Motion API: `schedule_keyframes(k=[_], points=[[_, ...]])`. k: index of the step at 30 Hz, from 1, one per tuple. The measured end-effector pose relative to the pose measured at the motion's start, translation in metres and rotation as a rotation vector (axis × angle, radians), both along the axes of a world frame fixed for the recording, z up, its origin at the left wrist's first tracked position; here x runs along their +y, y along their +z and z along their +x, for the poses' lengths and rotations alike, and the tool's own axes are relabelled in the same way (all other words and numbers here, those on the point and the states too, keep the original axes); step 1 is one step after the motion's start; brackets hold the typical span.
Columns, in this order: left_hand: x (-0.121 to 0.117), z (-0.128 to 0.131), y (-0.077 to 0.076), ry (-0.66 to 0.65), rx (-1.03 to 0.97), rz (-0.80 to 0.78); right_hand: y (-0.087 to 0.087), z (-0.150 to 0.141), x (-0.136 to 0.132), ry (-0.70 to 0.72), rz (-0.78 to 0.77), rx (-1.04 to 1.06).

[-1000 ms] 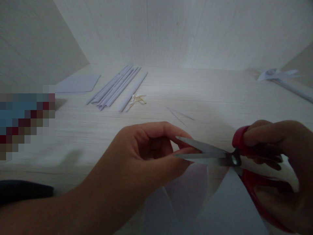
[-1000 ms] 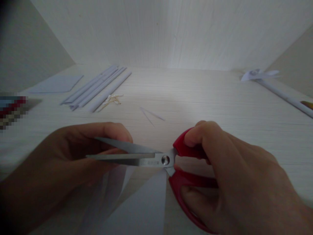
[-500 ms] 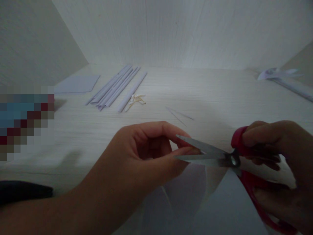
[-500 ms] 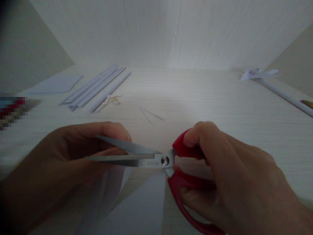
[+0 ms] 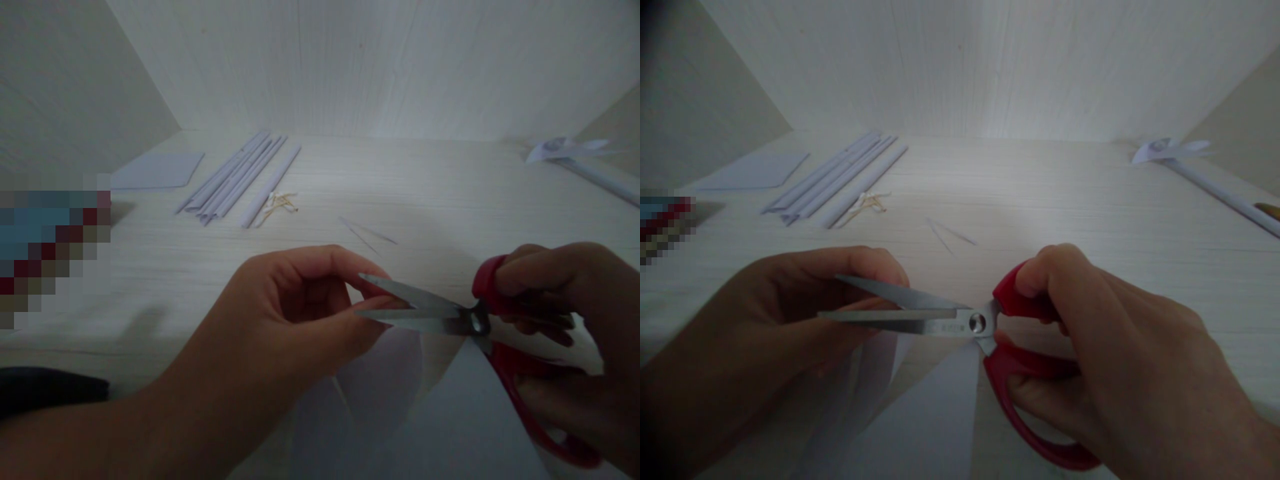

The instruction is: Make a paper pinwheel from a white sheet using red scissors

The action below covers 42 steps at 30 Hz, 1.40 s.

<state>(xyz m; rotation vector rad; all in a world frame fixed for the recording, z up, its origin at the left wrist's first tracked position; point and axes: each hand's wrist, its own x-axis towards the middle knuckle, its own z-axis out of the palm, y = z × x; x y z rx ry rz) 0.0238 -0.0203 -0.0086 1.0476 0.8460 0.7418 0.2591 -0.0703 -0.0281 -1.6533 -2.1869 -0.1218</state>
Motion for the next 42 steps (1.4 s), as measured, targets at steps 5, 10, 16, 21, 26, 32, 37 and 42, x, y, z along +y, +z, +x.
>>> schedule_keyframes(k=[5,10,16,21,26,32,37,42], points=[[0.001,0.001,0.003,-0.008,0.052,-0.022,0.001,-0.005,0.005,-0.114,-0.056,0.041],[0.0,0.001,0.003,-0.008,0.03,-0.032,0.005,-0.019,0.012,-0.152,-0.086,0.061],[-0.001,0.001,0.002,-0.012,0.007,-0.042,0.008,-0.018,0.009,-0.155,-0.072,0.049],[0.0,0.002,0.001,-0.032,0.007,-0.069,0.007,-0.008,0.002,-0.045,-0.01,-0.043],[0.0,0.001,0.0,-0.02,0.033,-0.071,0.008,-0.006,0.0,0.018,0.0,-0.117],[0.0,0.0,0.001,-0.002,0.089,-0.008,0.005,-0.005,0.001,0.037,0.032,-0.115],[0.0,0.001,0.004,0.0,0.114,0.042,0.006,-0.005,0.002,0.058,0.032,-0.124],[-0.001,0.001,0.004,-0.002,0.103,0.036,0.005,-0.005,0.005,0.043,0.034,-0.115]])
